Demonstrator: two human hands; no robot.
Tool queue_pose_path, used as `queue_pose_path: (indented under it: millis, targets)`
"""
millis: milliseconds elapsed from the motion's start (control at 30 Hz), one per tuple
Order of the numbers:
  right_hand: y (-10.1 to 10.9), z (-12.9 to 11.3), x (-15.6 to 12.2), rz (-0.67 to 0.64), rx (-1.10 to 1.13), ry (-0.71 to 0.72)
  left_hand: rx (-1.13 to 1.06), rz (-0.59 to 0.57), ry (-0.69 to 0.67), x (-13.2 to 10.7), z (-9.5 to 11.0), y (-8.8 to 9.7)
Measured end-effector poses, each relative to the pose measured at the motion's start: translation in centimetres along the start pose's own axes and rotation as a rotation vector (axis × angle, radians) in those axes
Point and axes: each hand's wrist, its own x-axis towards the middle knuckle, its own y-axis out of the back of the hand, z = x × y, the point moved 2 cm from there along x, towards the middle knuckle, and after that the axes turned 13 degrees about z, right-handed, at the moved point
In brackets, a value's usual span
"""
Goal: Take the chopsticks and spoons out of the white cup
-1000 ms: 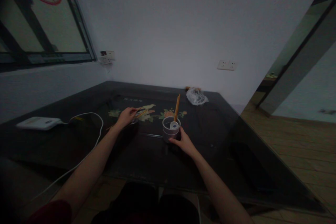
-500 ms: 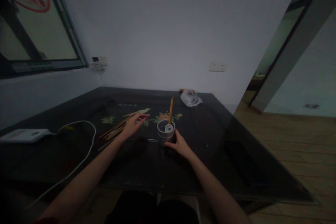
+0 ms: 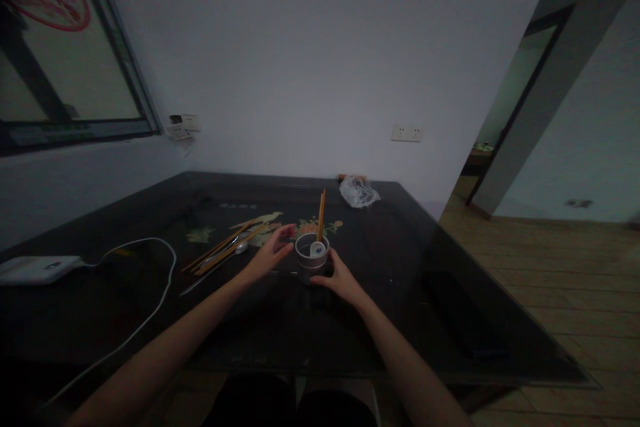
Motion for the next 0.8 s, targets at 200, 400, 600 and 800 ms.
queue_pose_path:
  millis: [200, 400, 600, 800]
  targets:
    - [0.5, -0.1, 0.2, 0.041, 0.061, 0.000, -0.058, -0.087, -0.007, -0.7, -1.2, -0.9]
    - [0.1, -0.2, 0.0, 0.010, 0.055, 0.003, -0.040, -0.030, -0.017, -0.1, -1.5, -1.4]
    - [0.0, 0.0, -0.1, 0.039, 0.009, 0.007, 0.099, -0.151, -0.035, 2.7, 0.1, -3.2]
    - [-0.1, 0.6, 0.2, 0.071, 0.002, 0.000, 0.311, -0.364, -0.047, 5.0, 1.5, -4.2]
